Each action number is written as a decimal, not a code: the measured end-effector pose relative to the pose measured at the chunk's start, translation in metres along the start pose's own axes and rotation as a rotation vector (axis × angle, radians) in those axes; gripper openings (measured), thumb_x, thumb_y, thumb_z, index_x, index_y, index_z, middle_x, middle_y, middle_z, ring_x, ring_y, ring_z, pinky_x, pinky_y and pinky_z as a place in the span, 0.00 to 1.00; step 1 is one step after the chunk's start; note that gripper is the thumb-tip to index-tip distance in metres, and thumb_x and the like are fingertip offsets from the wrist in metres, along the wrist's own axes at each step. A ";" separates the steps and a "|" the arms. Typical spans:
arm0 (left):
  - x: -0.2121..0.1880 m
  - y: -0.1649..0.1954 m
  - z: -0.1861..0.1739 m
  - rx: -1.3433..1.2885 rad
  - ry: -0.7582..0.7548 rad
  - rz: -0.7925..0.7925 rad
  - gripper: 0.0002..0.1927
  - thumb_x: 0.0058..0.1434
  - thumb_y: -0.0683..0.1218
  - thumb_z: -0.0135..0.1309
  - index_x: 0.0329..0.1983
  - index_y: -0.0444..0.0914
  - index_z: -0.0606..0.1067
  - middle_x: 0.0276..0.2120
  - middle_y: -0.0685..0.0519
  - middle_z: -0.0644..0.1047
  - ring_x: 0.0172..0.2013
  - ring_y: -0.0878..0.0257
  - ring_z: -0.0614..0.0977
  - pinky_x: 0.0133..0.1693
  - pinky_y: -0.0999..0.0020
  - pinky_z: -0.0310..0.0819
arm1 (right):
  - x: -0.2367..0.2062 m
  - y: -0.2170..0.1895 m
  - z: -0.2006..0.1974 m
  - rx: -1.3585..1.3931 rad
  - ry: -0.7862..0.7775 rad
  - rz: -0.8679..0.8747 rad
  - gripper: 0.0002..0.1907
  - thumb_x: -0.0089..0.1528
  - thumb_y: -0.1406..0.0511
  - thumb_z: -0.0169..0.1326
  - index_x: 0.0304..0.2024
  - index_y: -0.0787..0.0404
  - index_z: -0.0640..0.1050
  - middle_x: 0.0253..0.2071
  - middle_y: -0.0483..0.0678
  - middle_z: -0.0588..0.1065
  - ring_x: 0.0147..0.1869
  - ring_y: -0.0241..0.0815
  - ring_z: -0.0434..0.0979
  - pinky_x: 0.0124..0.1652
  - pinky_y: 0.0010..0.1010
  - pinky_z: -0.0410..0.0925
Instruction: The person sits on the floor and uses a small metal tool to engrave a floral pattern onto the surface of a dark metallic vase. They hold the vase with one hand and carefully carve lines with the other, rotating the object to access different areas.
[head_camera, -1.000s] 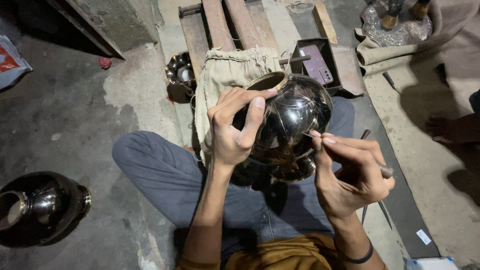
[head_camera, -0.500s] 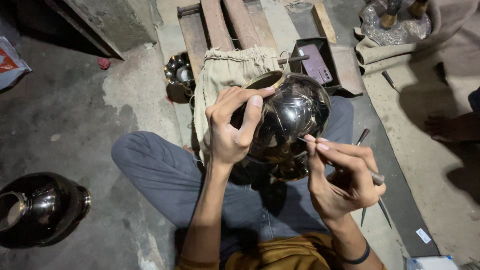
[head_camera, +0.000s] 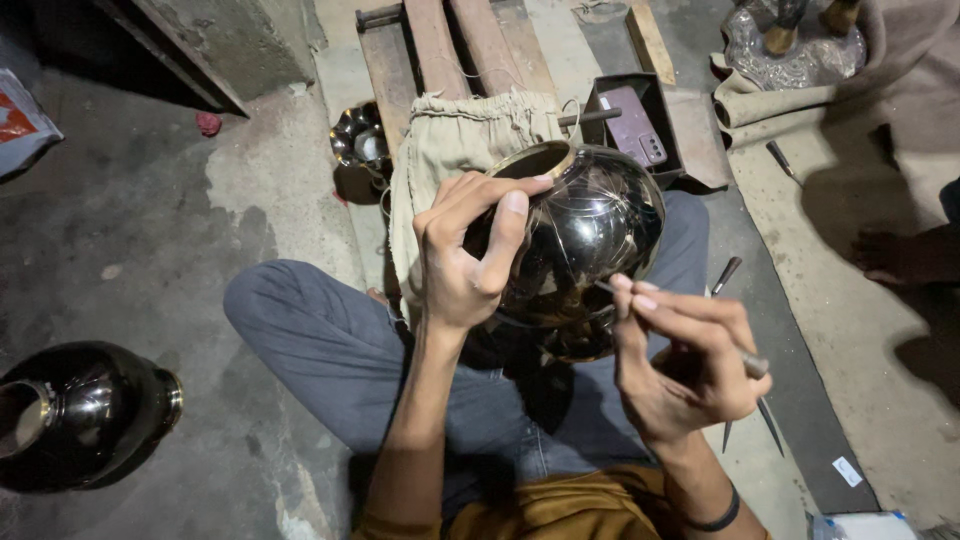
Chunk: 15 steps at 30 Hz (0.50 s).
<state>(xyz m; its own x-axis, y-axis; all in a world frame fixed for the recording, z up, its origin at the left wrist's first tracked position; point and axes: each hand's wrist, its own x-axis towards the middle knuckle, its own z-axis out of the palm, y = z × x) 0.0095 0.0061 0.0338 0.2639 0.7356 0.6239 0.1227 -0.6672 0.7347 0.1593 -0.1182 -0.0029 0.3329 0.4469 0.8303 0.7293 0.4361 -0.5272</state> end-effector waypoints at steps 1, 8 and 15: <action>0.000 0.000 0.000 -0.004 0.003 0.007 0.11 0.70 0.44 0.49 0.45 0.36 0.82 0.36 0.50 0.82 0.36 0.60 0.81 0.49 0.66 0.71 | -0.001 -0.002 -0.001 -0.059 -0.005 -0.019 0.12 0.57 0.80 0.68 0.35 0.67 0.78 0.38 0.55 0.78 0.40 0.40 0.83 0.39 0.23 0.76; 0.002 0.000 0.000 0.006 -0.011 -0.010 0.12 0.70 0.44 0.49 0.45 0.36 0.82 0.32 0.51 0.80 0.34 0.60 0.79 0.48 0.66 0.70 | -0.002 0.000 0.000 0.026 -0.008 0.060 0.10 0.63 0.80 0.66 0.40 0.69 0.77 0.43 0.55 0.78 0.44 0.40 0.85 0.47 0.25 0.82; 0.002 0.000 0.000 0.004 -0.009 -0.042 0.12 0.68 0.44 0.49 0.45 0.36 0.82 0.27 0.52 0.79 0.32 0.61 0.79 0.47 0.66 0.70 | -0.003 -0.007 0.001 -0.056 0.001 0.020 0.12 0.57 0.80 0.69 0.35 0.68 0.78 0.38 0.55 0.78 0.40 0.41 0.83 0.40 0.23 0.77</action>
<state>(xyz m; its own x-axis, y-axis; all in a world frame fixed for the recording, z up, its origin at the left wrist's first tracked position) 0.0105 0.0075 0.0351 0.2669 0.7618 0.5902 0.1376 -0.6363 0.7591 0.1528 -0.1221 -0.0024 0.3484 0.4547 0.8197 0.7547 0.3826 -0.5330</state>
